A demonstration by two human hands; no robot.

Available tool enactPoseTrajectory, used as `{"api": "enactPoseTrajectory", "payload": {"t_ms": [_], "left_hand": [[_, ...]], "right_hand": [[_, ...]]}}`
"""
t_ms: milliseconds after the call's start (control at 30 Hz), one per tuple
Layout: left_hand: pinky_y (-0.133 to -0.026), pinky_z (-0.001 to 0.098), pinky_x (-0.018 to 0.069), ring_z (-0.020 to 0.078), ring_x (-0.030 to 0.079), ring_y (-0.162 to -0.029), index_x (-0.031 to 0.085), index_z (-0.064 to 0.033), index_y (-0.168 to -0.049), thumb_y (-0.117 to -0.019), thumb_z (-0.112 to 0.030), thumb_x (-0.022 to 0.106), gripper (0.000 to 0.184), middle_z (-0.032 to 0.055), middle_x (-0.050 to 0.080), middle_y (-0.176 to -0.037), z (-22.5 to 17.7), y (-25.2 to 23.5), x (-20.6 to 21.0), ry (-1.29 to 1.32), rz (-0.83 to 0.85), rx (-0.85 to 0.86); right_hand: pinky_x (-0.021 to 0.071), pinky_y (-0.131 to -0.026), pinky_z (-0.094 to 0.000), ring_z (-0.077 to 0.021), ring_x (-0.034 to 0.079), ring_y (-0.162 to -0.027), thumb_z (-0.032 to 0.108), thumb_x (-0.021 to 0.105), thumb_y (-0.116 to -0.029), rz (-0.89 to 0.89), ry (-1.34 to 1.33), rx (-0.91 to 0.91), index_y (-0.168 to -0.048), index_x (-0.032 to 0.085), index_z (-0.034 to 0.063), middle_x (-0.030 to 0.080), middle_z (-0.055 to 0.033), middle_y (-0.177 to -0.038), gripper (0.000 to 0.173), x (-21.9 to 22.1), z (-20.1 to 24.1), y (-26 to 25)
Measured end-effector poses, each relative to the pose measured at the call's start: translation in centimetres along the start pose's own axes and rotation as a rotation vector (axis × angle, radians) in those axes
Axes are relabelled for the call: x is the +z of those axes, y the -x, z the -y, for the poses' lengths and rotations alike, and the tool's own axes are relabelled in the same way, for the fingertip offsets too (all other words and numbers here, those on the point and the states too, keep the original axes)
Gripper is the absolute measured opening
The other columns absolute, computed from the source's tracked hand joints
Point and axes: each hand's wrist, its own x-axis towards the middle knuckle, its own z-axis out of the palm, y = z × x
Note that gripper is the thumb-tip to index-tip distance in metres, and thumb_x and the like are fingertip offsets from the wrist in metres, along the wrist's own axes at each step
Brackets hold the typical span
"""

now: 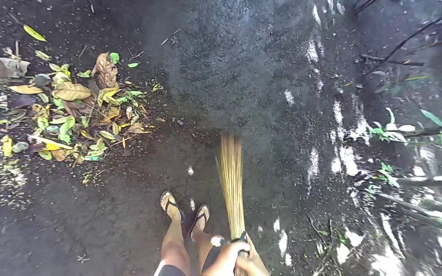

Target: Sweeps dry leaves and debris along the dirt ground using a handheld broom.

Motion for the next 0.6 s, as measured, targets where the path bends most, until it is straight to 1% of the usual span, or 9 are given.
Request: {"api": "enactPoseTrajectory", "payload": {"t_ms": [67, 133, 200, 233, 333, 400, 500, 567, 600], "left_hand": [[-0.073, 0.0436, 0.0555, 0.0222, 0.065, -0.081, 0.064, -0.0034, -0.107, -0.0935, -0.014, 0.064, 0.017, 0.0115, 0.067, -0.09, -2.0, -3.3, -1.6, 0.048, -0.068, -0.03], [-0.069, 0.0443, 0.0564, 0.0234, 0.066, -0.079, 0.063, -0.0032, -0.108, -0.0941, -0.016, 0.062, 0.018, 0.0128, 0.068, -0.089, -4.6, -4.5, -5.3, 0.228, -0.203, 0.082], [-0.069, 0.0472, 0.0574, 0.0255, 0.067, -0.08, 0.06, -0.0023, -0.115, -0.0949, -0.017, 0.06, 0.025, 0.0152, 0.068, -0.093, -7.1, -4.3, -10.0, 0.432, -0.333, 0.274], [-0.068, 0.0463, 0.0574, 0.0243, 0.067, -0.08, 0.059, -0.0037, -0.115, -0.0957, -0.02, 0.058, 0.025, 0.0138, 0.067, -0.092, -8.1, -3.8, -11.8, 0.491, -0.394, 0.352], [-0.066, 0.0393, 0.0576, 0.0186, 0.067, -0.076, 0.059, -0.0067, -0.11, -0.0968, -0.02, 0.054, 0.019, 0.0089, 0.066, -0.088, -10.5, -2.1, -13.0, 0.579, -0.53, 0.529], [-0.062, 0.0339, 0.0578, 0.0147, 0.067, -0.071, 0.057, -0.007, -0.11, -0.0957, -0.015, 0.053, 0.017, 0.0069, 0.066, -0.083, -10.8, -1.7, -10.8, 0.536, -0.561, 0.604], [-0.068, 0.0387, 0.0591, 0.0184, 0.068, -0.078, 0.051, -0.0022, -0.128, -0.0932, -0.015, 0.057, 0.037, 0.0114, 0.067, -0.092, -8.6, -2.8, -4.9, 0.425, -0.483, 0.634], [-0.071, 0.039, 0.0598, 0.0188, 0.069, -0.081, 0.048, -0.0003, -0.132, -0.0897, -0.013, 0.061, 0.046, 0.0121, 0.068, -0.095, -6.6, -2.7, 0.7, 0.348, -0.402, 0.588], [-0.072, 0.0372, 0.0598, 0.0173, 0.068, -0.081, 0.047, 0.0003, -0.132, -0.0897, -0.01, 0.06, 0.045, 0.0113, 0.067, -0.095, -6.3, -2.3, 3.8, 0.293, -0.352, 0.532]], "right_hand": [[0.0589, -0.081, -0.0483, -0.0285, 0.068, -0.097, 0.007, 0.073, -0.0727, 0.027, -0.011, 0.064, -0.16, 0.016, 0.0085, 0.063, -0.0222, -0.12, 0.105, 1.2, -0.2, -4.8], [0.0588, -0.083, -0.0484, -0.0289, 0.069, -0.096, 0.009, 0.075, -0.0755, 0.248, 0.117, 0.06, -0.153, 0.033, 0.0055, 0.066, -0.0209, -0.114, 0.088, 5.1, 1.0, -10.1], [0.055, -0.095, -0.0507, -0.0314, 0.065, -0.111, 0.007, 0.076, -0.0766, 0.545, 0.325, 0.058, -0.159, 0.021, 0.0105, 0.061, -0.0231, -0.129, 0.099, 10.9, 3.2, -14.5], [0.053, -0.098, -0.0531, -0.0342, 0.062, -0.116, 0.004, 0.076, -0.0757, 0.653, 0.413, 0.044, -0.162, 0.017, 0.0122, 0.058, -0.0253, -0.134, 0.105, 13.7, 4.2, -15.6], [0.0471, -0.105, -0.0566, -0.0397, 0.054, -0.13, -0.004, 0.075, -0.0707, 0.856, 0.481, -0.06, -0.165, 0.009, 0.0111, 0.047, -0.0303, -0.148, 0.116, 17.8, 6.8, -16.5], [0.0446, -0.109, -0.0562, -0.0387, 0.049, -0.136, -0.006, 0.075, -0.0696, 0.888, 0.423, -0.115, -0.165, 0.012, 0.0123, 0.041, -0.0288, -0.153, 0.116, 16.1, 8.0, -15.9], [0.045, -0.11, -0.0532, -0.0337, 0.048, -0.138, -0.002, 0.077, -0.0683, 0.865, 0.446, -0.223, -0.165, 0.017, 0.0126, 0.04, -0.0236, -0.157, 0.115, 8.4, 10.4, -14.2], [0.047, -0.111, -0.0474, -0.0273, 0.053, -0.135, 0.0, 0.081, -0.0682, 0.761, 0.431, -0.239, -0.164, 0.02, 0.0109, 0.046, -0.0191, -0.154, 0.114, 1.8, 11.0, -12.0], [0.0514, -0.105, -0.0462, -0.0255, 0.059, -0.127, 0.001, 0.081, -0.0673, 0.658, 0.393, -0.226, -0.162, 0.023, 0.009, 0.053, -0.019, -0.147, 0.112, -1.5, 10.9, -10.7]]}}
